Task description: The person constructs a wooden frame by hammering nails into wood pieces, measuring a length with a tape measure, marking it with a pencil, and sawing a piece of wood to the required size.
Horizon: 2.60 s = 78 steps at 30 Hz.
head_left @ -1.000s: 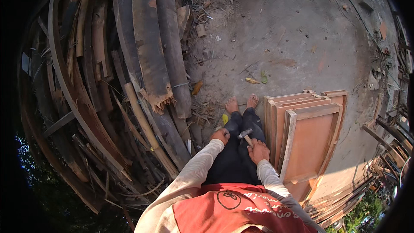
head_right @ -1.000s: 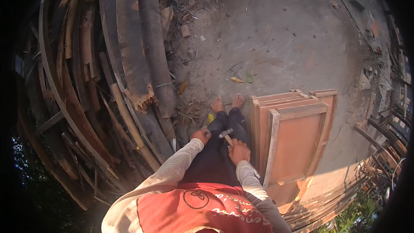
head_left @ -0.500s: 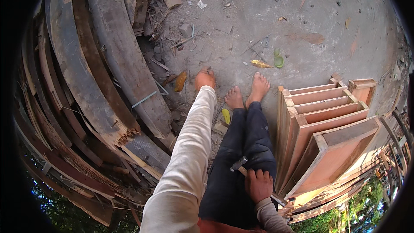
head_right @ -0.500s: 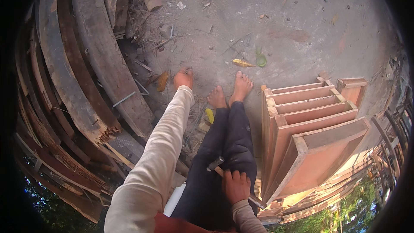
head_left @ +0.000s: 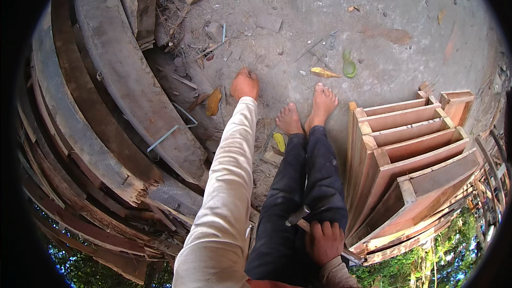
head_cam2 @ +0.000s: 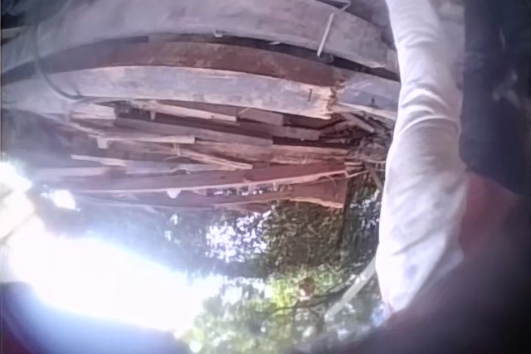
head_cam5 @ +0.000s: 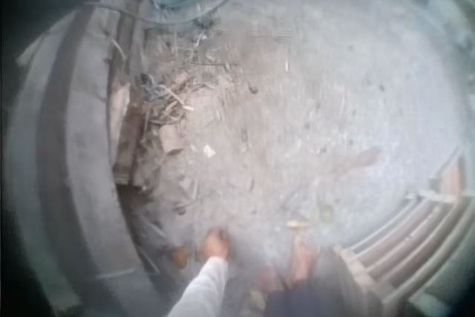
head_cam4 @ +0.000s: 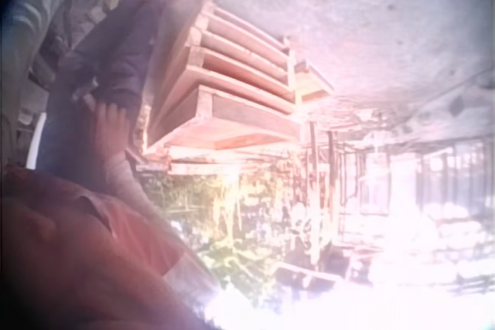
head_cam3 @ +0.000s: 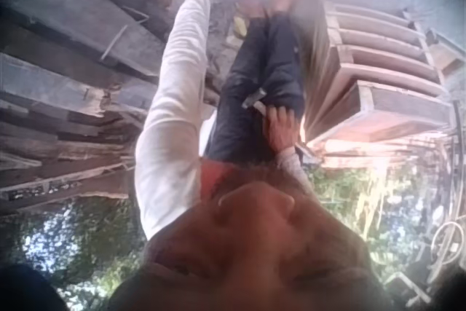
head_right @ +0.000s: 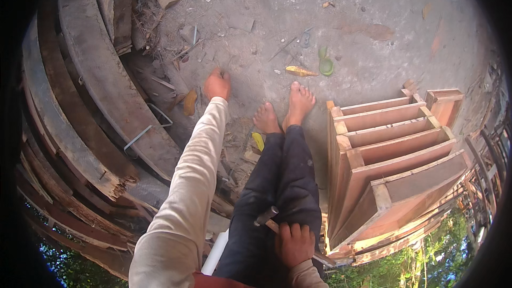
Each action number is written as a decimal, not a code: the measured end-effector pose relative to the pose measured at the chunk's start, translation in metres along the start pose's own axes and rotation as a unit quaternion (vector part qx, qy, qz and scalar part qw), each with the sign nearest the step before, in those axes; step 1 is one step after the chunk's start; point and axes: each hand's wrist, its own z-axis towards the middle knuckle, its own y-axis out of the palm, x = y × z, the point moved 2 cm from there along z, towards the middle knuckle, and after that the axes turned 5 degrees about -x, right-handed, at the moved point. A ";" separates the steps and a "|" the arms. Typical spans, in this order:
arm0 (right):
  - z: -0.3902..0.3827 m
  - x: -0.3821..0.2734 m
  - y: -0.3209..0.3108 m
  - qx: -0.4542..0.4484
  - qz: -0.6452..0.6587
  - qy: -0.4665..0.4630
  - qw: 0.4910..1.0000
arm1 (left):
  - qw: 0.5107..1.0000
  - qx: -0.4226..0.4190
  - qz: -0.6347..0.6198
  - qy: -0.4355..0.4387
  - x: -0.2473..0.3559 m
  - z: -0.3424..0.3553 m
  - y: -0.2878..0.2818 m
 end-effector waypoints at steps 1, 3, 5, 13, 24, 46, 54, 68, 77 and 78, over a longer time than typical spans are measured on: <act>-0.004 -0.003 -0.004 0.004 0.002 -0.008 1.000 | 0.989 0.004 -0.150 -0.006 -0.013 -0.009 -0.008; -0.014 -0.008 -0.011 0.019 -0.016 -0.033 0.999 | 0.955 0.014 -0.296 -0.009 -0.031 -0.034 -0.032; -0.029 -0.011 -0.020 0.021 -0.015 -0.029 0.999 | 0.800 -0.069 -0.594 -0.049 -0.021 -0.069 -0.058; -0.114 -0.019 -0.054 0.096 -0.010 0.006 0.995 | 0.644 -0.224 -0.731 0.029 0.054 -0.252 -0.292; -0.316 0.018 -0.114 0.276 0.318 0.039 0.906 | 0.597 -0.344 -0.698 0.197 0.079 -0.557 -0.533; -0.709 0.236 -0.044 0.377 0.773 -0.192 0.472 | 0.542 -0.591 -0.521 0.292 0.193 -1.058 -0.391; -0.776 0.332 0.036 0.458 0.771 -0.126 0.424 | 0.638 -0.561 -0.406 0.337 0.222 -1.188 -0.293; -0.736 0.307 0.299 0.381 0.810 0.290 0.337 | 0.910 -0.225 0.021 0.346 0.214 -0.843 -0.262; -0.964 0.238 0.160 0.543 0.830 0.127 0.011 | 0.880 -0.213 0.218 0.365 0.213 -0.827 -0.326; -0.967 0.241 0.167 0.611 0.772 0.172 -0.030 | 0.888 -0.217 0.200 0.351 0.237 -0.835 -0.322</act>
